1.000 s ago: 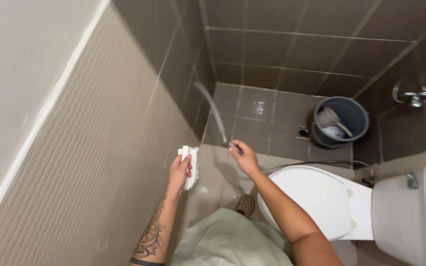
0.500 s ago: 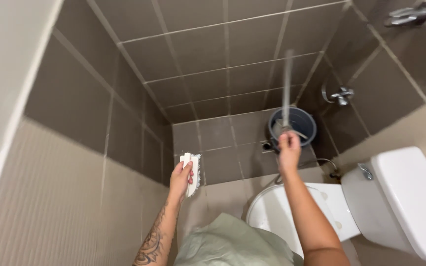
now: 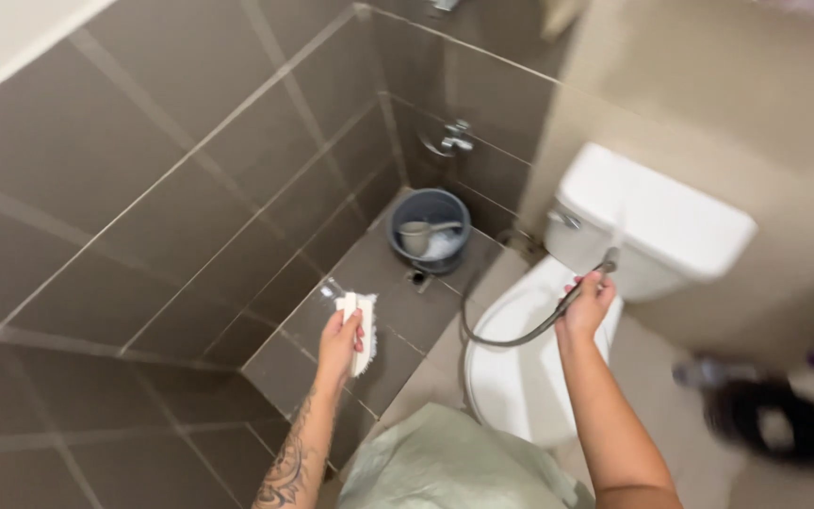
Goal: Cleaning the toilet tank and bathroom walls using a sprayer and sponge.
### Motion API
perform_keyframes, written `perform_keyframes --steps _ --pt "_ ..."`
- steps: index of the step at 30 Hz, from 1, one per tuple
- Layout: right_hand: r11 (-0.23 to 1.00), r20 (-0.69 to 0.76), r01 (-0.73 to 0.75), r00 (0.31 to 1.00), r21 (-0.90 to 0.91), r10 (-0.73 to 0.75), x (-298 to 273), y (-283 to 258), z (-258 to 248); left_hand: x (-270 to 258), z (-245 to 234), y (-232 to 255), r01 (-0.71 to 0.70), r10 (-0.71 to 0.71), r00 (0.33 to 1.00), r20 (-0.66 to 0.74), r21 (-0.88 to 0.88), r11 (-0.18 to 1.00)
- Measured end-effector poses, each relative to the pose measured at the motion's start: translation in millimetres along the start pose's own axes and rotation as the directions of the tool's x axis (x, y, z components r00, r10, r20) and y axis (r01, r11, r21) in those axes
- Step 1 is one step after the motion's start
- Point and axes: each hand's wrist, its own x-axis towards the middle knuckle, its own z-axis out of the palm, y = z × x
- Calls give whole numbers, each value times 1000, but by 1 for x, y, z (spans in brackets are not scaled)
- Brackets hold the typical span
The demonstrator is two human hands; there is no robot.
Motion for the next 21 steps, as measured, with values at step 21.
perform_keyframes --steps 21 --pt "999 -269 -51 962 -19 44 -75 60 -88 49 67 12 109 -175 909 378 189 976"
